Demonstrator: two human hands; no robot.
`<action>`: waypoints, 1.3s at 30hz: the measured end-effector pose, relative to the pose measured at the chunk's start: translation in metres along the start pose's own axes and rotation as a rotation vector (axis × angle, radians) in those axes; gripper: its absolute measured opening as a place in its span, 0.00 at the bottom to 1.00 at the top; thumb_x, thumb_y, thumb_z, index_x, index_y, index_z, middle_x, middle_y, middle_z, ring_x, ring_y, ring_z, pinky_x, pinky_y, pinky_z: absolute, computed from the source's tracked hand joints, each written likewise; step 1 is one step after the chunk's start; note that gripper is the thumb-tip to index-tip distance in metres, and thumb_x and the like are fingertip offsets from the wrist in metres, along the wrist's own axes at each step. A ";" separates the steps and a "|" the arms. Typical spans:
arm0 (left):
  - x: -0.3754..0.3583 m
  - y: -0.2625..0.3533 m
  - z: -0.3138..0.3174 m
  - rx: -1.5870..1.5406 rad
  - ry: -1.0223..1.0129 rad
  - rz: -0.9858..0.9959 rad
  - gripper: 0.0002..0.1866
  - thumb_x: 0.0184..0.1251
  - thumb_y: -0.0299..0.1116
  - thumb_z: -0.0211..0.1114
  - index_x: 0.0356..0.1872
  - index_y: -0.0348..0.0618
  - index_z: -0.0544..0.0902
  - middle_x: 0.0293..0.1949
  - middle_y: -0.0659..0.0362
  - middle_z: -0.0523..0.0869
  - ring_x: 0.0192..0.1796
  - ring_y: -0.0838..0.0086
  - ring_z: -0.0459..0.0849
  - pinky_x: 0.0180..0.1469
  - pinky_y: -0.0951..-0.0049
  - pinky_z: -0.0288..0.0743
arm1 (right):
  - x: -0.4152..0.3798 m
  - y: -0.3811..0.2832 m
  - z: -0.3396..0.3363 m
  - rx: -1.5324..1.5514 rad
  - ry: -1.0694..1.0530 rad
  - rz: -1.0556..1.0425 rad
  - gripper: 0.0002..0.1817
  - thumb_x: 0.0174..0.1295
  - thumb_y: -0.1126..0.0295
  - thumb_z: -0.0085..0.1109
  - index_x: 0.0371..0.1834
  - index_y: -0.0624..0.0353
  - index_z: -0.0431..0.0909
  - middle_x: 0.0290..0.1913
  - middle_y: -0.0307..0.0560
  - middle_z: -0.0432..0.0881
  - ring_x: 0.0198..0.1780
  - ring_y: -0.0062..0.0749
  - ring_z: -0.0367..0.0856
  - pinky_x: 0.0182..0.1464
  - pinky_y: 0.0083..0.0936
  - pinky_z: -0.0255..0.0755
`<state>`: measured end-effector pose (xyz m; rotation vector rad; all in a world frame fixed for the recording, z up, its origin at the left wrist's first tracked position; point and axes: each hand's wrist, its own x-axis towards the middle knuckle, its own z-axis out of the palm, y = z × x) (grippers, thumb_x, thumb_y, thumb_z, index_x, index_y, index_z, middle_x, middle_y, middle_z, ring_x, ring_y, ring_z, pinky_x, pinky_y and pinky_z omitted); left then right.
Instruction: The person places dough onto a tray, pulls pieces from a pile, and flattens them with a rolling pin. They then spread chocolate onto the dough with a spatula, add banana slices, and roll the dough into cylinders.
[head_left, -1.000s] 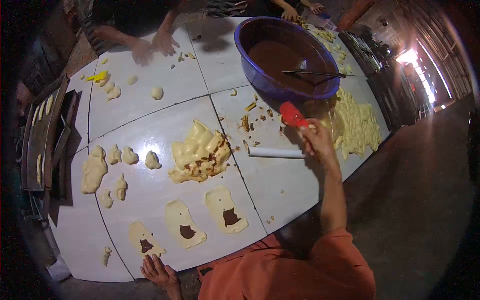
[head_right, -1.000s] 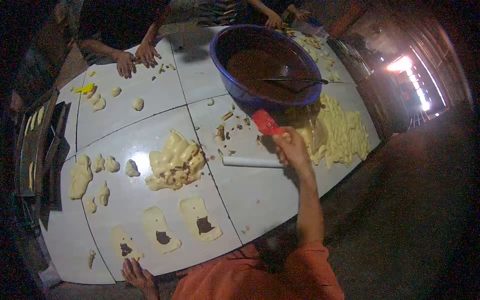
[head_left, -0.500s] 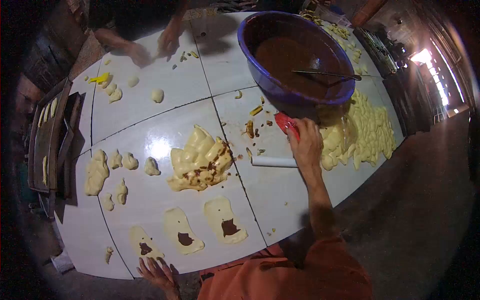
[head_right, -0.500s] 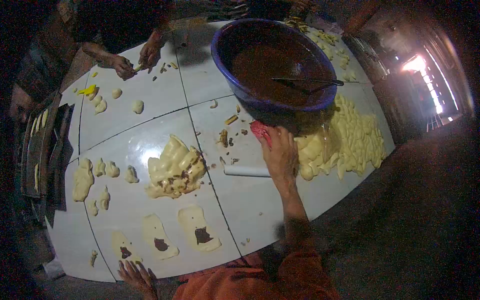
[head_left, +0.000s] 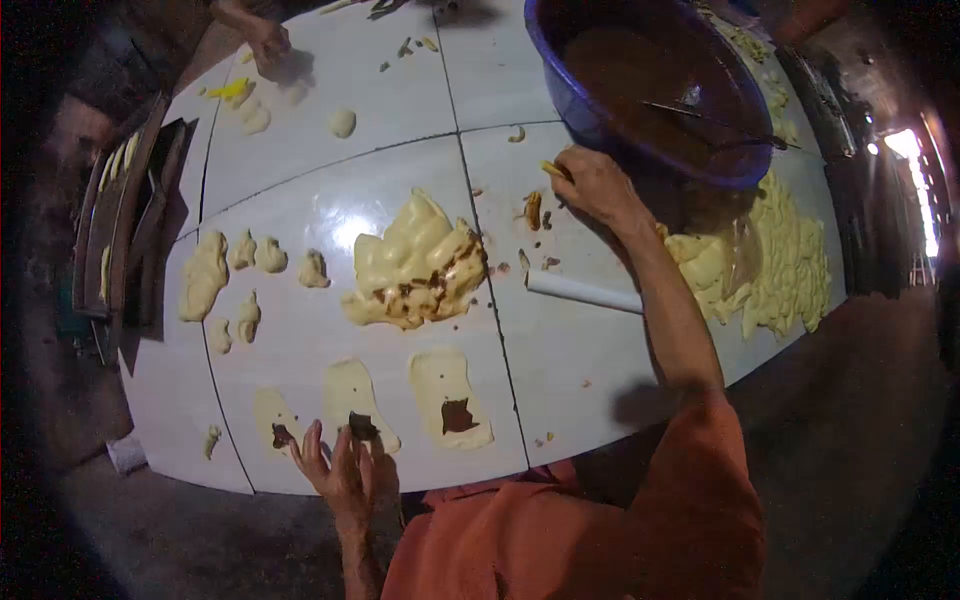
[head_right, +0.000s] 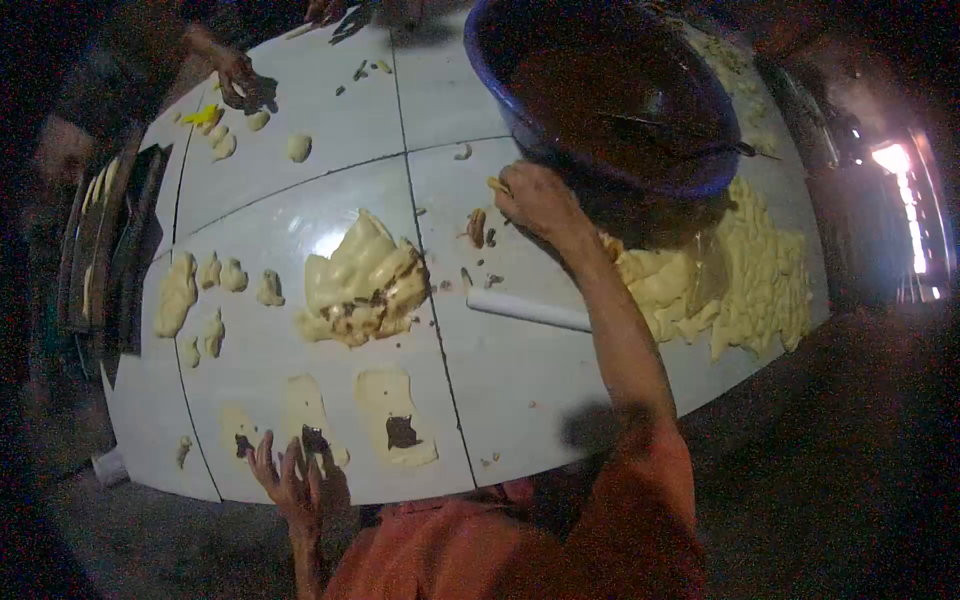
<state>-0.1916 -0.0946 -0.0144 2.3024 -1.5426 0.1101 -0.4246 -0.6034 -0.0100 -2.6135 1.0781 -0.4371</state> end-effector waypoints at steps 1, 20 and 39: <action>0.001 0.008 -0.001 -0.028 -0.010 -0.019 0.23 0.66 0.25 0.71 0.62 0.49 0.84 0.72 0.47 0.75 0.77 0.51 0.70 0.81 0.36 0.52 | -0.002 -0.003 -0.002 0.024 -0.041 0.086 0.13 0.66 0.63 0.65 0.39 0.64 0.87 0.40 0.58 0.88 0.44 0.58 0.86 0.47 0.45 0.79; 0.022 0.052 0.022 -0.431 -0.133 0.385 0.12 0.60 0.37 0.80 0.43 0.56 0.88 0.36 0.70 0.84 0.40 0.77 0.83 0.51 0.65 0.70 | -0.204 -0.206 0.033 0.209 -0.377 -0.465 0.09 0.64 0.63 0.72 0.42 0.52 0.85 0.37 0.40 0.83 0.34 0.35 0.86 0.32 0.31 0.78; 0.039 0.052 0.029 -0.390 -0.049 0.137 0.07 0.65 0.32 0.73 0.42 0.47 0.87 0.43 0.59 0.85 0.47 0.64 0.83 0.53 0.59 0.69 | -0.227 -0.205 0.034 0.610 -0.225 -0.006 0.08 0.67 0.71 0.67 0.47 0.58 0.83 0.37 0.46 0.85 0.35 0.39 0.88 0.36 0.33 0.82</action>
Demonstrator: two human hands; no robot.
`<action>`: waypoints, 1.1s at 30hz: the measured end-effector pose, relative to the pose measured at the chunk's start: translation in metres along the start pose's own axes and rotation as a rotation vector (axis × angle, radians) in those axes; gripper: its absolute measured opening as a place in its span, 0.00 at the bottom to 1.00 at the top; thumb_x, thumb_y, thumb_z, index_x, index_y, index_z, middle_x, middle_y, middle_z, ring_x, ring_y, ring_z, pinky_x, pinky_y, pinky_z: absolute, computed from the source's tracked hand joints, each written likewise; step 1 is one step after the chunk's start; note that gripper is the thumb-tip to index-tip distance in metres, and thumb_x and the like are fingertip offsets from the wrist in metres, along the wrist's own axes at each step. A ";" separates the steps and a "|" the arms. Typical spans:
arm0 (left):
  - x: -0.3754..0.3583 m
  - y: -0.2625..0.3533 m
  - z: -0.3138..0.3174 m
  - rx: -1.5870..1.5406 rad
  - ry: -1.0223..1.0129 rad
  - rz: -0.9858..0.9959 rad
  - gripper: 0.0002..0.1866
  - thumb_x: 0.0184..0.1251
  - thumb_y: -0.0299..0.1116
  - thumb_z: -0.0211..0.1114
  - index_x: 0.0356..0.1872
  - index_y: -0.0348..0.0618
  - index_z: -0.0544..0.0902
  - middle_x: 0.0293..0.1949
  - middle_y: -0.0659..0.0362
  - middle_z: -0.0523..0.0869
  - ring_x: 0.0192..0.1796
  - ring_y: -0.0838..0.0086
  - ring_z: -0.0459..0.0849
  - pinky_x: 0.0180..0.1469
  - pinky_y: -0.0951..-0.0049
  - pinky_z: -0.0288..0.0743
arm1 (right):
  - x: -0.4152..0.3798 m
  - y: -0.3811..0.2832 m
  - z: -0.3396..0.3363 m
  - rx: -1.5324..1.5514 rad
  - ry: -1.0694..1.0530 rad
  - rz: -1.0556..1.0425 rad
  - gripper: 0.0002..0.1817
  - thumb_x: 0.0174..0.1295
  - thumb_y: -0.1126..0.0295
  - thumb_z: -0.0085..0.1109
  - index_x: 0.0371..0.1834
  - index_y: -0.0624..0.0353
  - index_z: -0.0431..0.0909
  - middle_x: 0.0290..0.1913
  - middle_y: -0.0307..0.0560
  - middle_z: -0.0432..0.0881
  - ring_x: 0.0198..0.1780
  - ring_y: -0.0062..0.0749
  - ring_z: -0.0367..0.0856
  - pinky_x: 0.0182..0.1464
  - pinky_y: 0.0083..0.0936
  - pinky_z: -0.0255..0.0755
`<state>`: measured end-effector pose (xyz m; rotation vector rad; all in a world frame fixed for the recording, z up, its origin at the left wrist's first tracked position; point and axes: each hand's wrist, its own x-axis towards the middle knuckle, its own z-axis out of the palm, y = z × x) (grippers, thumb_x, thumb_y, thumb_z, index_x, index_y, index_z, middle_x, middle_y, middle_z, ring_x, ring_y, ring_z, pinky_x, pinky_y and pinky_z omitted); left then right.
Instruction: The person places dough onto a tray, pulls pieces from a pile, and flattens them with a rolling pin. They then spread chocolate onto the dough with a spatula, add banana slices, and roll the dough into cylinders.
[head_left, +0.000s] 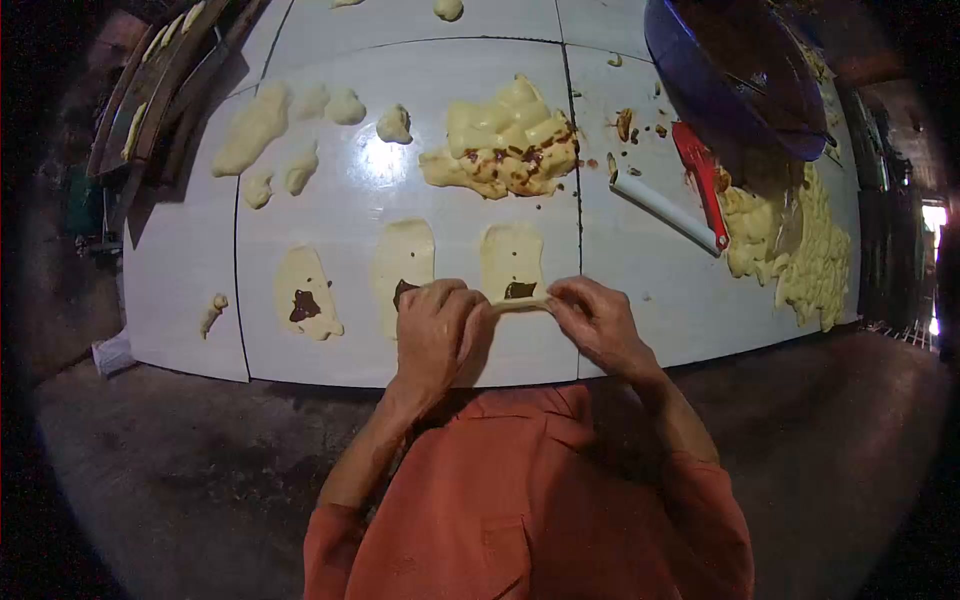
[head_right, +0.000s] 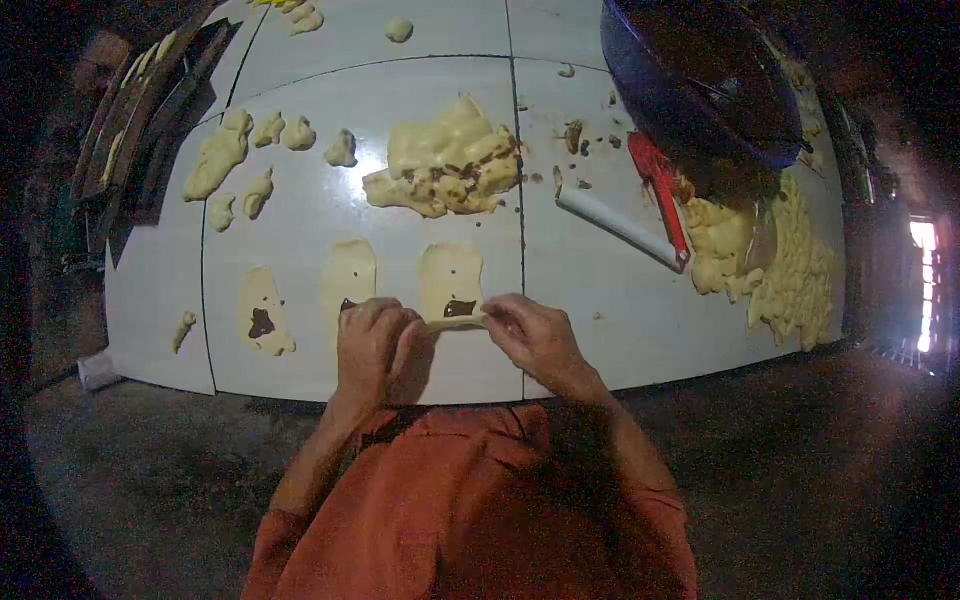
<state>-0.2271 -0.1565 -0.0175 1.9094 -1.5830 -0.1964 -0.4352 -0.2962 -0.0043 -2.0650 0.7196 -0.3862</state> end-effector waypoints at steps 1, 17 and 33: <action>0.002 0.001 0.001 0.004 0.003 -0.003 0.07 0.65 0.32 0.73 0.42 0.47 0.87 0.43 0.59 0.85 0.47 0.64 0.83 0.53 0.59 0.69 | 0.005 0.001 0.002 -0.013 0.059 0.036 0.08 0.67 0.71 0.66 0.47 0.57 0.83 0.38 0.46 0.85 0.36 0.39 0.88 0.36 0.33 0.81; 0.013 -0.006 -0.001 0.019 -0.145 0.153 0.10 0.61 0.34 0.76 0.44 0.53 0.91 0.54 0.60 0.86 0.57 0.64 0.83 0.59 0.56 0.72 | 0.015 0.019 0.000 -0.368 -0.091 -0.316 0.11 0.68 0.61 0.68 0.44 0.55 0.83 0.42 0.41 0.80 0.35 0.36 0.86 0.34 0.33 0.80; 0.025 -0.019 -0.001 0.111 -0.107 0.184 0.12 0.64 0.38 0.76 0.47 0.53 0.89 0.44 0.65 0.85 0.49 0.71 0.84 0.54 0.62 0.71 | 0.019 0.030 0.010 -0.522 0.054 -0.328 0.12 0.65 0.63 0.71 0.49 0.50 0.84 0.44 0.40 0.82 0.35 0.32 0.86 0.32 0.30 0.80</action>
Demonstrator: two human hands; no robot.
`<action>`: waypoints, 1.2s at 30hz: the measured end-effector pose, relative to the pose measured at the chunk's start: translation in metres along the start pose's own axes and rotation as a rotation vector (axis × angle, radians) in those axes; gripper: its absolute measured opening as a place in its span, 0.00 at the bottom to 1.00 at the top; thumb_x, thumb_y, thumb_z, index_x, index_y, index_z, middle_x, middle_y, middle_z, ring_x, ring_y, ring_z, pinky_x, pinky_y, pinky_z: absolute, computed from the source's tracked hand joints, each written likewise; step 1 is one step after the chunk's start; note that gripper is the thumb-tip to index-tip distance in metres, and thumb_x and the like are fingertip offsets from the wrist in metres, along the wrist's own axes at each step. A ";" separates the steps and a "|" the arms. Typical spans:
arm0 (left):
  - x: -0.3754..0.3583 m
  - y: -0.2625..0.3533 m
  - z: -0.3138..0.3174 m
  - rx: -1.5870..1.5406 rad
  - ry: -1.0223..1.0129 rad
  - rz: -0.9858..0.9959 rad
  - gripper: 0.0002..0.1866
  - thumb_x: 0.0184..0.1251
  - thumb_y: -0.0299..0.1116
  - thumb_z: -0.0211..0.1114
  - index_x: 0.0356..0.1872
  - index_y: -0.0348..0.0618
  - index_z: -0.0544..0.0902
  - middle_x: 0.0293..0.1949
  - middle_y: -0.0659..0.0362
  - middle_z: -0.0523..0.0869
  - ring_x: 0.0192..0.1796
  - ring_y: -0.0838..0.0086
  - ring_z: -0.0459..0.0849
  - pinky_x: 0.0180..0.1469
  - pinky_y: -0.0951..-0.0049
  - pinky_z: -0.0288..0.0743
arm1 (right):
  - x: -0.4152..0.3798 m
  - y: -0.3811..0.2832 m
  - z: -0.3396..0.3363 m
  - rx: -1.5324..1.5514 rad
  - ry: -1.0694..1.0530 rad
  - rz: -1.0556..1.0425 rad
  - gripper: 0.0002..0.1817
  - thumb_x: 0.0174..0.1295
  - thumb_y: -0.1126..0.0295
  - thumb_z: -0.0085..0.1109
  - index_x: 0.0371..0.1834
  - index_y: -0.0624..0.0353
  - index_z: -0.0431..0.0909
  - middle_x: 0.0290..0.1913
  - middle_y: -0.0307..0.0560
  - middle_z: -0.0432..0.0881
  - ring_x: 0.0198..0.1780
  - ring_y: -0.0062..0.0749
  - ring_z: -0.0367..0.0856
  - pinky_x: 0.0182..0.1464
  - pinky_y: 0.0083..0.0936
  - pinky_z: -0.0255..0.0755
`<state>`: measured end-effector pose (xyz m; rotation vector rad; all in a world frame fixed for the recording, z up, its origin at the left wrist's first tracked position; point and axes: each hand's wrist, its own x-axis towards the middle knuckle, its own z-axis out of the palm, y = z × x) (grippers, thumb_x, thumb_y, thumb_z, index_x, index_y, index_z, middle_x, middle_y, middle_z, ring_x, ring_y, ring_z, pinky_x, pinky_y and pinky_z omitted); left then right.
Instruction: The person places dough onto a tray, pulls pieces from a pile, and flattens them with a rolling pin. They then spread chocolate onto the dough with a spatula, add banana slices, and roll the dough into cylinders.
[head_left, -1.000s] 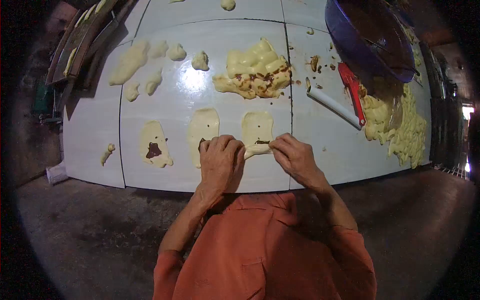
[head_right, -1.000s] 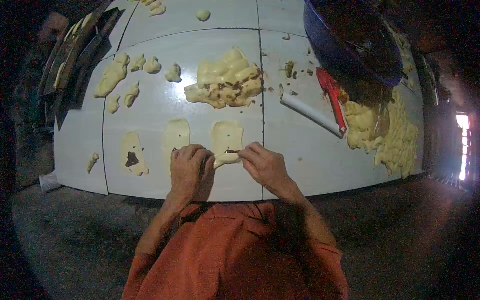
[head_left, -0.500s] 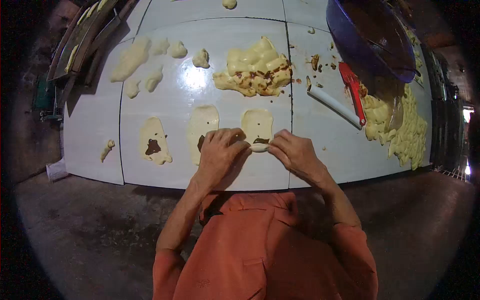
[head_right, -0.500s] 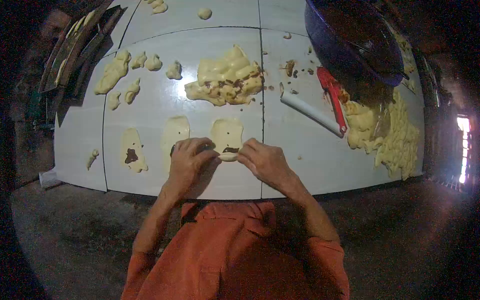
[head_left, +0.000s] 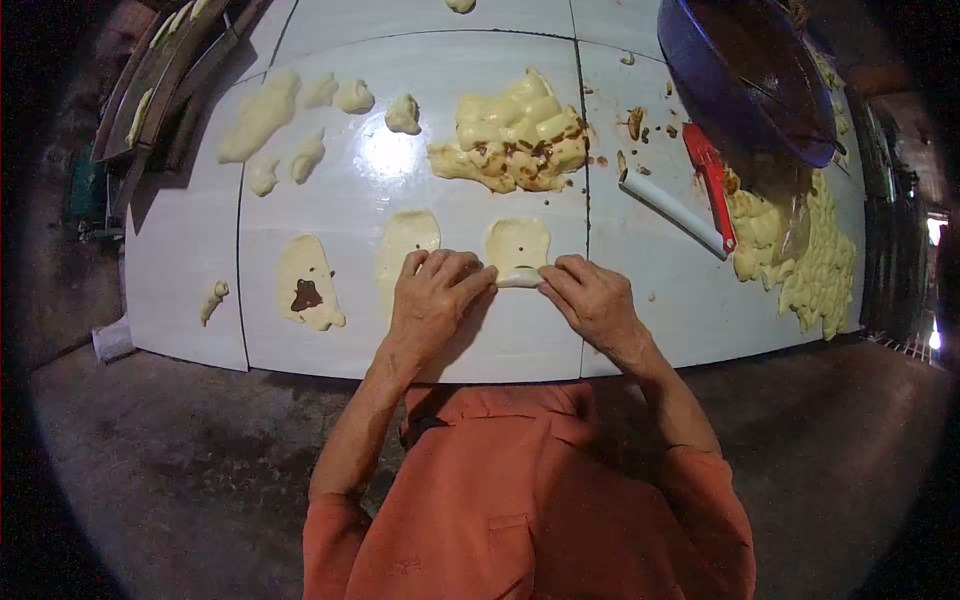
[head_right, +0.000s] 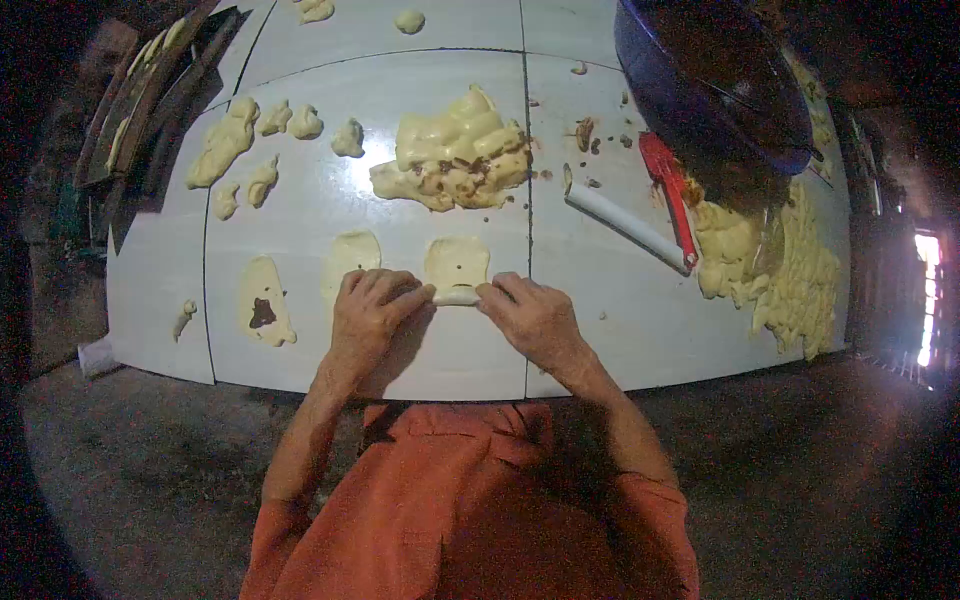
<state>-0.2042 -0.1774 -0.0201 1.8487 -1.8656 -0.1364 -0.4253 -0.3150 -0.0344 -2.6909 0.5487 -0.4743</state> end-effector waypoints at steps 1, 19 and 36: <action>-0.001 -0.003 0.001 -0.003 0.010 -0.004 0.12 0.64 0.38 0.75 0.47 0.53 0.89 0.45 0.65 0.85 0.50 0.71 0.84 0.54 0.62 0.72 | 0.000 0.004 0.000 -0.017 -0.020 0.001 0.11 0.65 0.63 0.71 0.48 0.51 0.83 0.43 0.40 0.81 0.35 0.32 0.86 0.33 0.31 0.80; 0.024 -0.018 0.014 0.193 -0.227 -0.013 0.54 0.64 0.77 0.56 0.80 0.44 0.67 0.80 0.54 0.68 0.84 0.55 0.58 0.81 0.25 0.32 | 0.029 0.031 -0.017 -0.191 -0.220 -0.068 0.44 0.70 0.33 0.51 0.76 0.57 0.71 0.79 0.51 0.70 0.79 0.51 0.66 0.78 0.59 0.52; 0.021 -0.015 0.001 -0.064 0.056 0.039 0.15 0.57 0.32 0.79 0.46 0.51 0.89 0.39 0.61 0.87 0.46 0.65 0.86 0.51 0.59 0.76 | 0.022 0.017 -0.008 0.067 0.032 -0.110 0.15 0.62 0.63 0.73 0.50 0.52 0.85 0.48 0.44 0.84 0.47 0.38 0.83 0.53 0.39 0.74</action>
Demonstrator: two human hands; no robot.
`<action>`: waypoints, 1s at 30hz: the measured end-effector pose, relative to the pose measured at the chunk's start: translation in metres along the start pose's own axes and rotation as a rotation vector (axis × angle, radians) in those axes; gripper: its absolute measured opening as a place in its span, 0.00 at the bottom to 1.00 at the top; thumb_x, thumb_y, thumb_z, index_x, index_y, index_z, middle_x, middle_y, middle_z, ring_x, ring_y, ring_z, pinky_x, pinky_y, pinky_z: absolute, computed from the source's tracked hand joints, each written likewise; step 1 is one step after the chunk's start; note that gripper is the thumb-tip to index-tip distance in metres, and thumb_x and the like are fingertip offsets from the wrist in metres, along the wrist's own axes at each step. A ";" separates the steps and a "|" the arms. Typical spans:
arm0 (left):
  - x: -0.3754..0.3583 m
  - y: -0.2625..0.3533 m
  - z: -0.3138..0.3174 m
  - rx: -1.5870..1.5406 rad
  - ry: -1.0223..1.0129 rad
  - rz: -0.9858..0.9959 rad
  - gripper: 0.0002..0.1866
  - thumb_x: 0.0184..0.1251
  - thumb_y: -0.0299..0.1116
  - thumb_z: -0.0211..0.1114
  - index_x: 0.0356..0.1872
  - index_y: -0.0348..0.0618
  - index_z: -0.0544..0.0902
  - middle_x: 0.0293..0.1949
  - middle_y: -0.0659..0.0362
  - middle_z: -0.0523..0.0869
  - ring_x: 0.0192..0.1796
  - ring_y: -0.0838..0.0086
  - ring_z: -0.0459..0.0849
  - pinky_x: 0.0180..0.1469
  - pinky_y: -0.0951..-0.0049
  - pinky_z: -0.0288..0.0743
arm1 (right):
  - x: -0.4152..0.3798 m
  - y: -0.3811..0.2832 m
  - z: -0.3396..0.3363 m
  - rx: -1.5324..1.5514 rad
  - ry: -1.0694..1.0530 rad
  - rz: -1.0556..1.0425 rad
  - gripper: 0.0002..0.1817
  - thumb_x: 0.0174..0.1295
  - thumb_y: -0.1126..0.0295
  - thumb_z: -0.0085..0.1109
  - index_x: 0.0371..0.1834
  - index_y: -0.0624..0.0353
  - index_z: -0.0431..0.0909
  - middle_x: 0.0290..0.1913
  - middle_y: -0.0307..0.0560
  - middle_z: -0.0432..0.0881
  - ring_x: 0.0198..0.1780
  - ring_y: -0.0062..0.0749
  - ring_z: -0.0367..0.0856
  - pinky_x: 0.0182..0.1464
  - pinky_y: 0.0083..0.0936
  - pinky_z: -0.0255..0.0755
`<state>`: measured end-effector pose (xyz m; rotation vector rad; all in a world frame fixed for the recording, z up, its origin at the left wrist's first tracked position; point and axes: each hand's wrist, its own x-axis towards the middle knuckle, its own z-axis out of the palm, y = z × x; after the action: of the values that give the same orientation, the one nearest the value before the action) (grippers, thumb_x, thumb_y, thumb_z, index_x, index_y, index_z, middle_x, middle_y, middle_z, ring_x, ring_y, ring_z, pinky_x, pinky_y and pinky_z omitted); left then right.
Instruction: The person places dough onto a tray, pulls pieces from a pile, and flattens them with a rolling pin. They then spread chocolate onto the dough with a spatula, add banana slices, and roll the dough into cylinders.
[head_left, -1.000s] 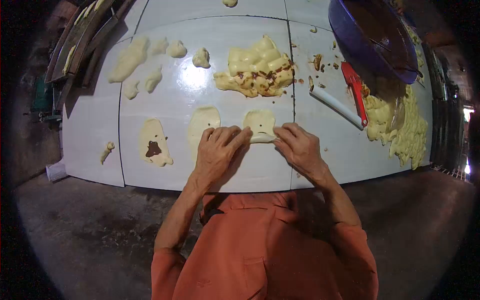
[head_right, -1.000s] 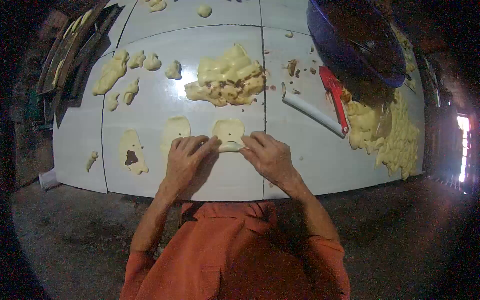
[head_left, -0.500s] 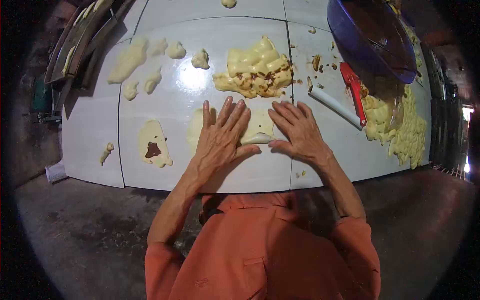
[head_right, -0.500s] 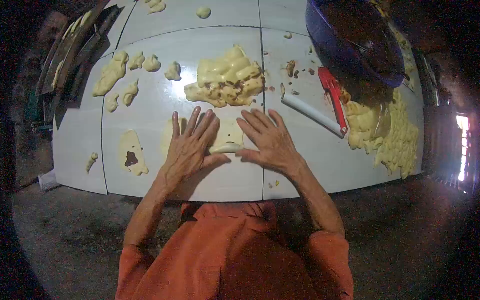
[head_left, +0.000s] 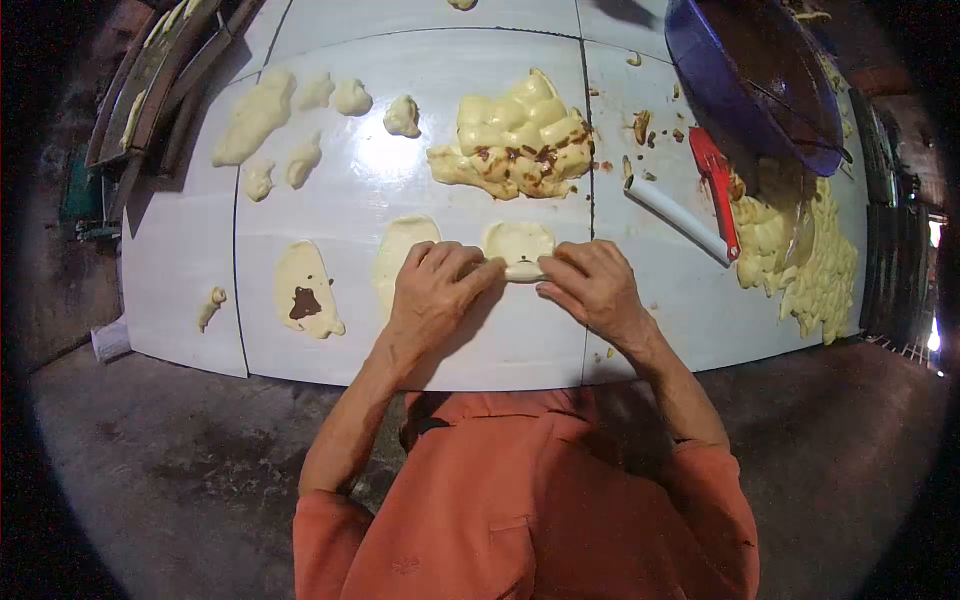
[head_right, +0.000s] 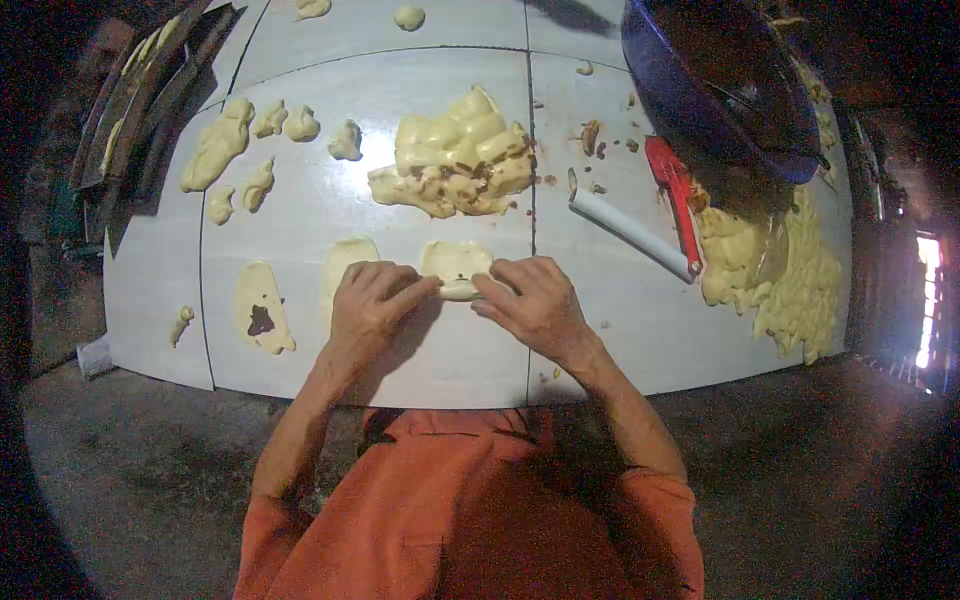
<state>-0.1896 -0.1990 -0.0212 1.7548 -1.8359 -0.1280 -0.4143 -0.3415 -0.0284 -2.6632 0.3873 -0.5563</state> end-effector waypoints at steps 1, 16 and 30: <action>-0.001 -0.001 0.005 0.024 0.009 -0.014 0.16 0.56 0.31 0.79 0.46 0.51 0.88 0.39 0.61 0.87 0.46 0.64 0.86 0.51 0.59 0.76 | -0.004 0.006 0.009 -0.073 0.000 -0.049 0.18 0.61 0.62 0.74 0.52 0.51 0.85 0.49 0.43 0.84 0.49 0.38 0.83 0.53 0.40 0.75; 0.015 0.002 -0.001 0.081 0.057 -0.035 0.15 0.63 0.33 0.75 0.51 0.52 0.88 0.42 0.63 0.85 0.42 0.69 0.83 0.47 0.63 0.72 | 0.005 0.003 0.004 -0.068 -0.010 -0.054 0.21 0.62 0.64 0.73 0.59 0.50 0.85 0.58 0.46 0.83 0.59 0.40 0.81 0.61 0.42 0.73; 0.036 -0.002 0.002 0.065 -0.015 -0.193 0.17 0.62 0.33 0.77 0.52 0.50 0.88 0.50 0.57 0.87 0.50 0.60 0.85 0.52 0.59 0.75 | 0.027 0.014 0.006 -0.258 -0.013 0.014 0.23 0.64 0.66 0.69 0.63 0.59 0.82 0.59 0.47 0.84 0.59 0.40 0.82 0.61 0.40 0.74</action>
<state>-0.1872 -0.2342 -0.0118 1.9794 -1.6953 -0.1595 -0.3903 -0.3615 -0.0310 -2.9053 0.5041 -0.5148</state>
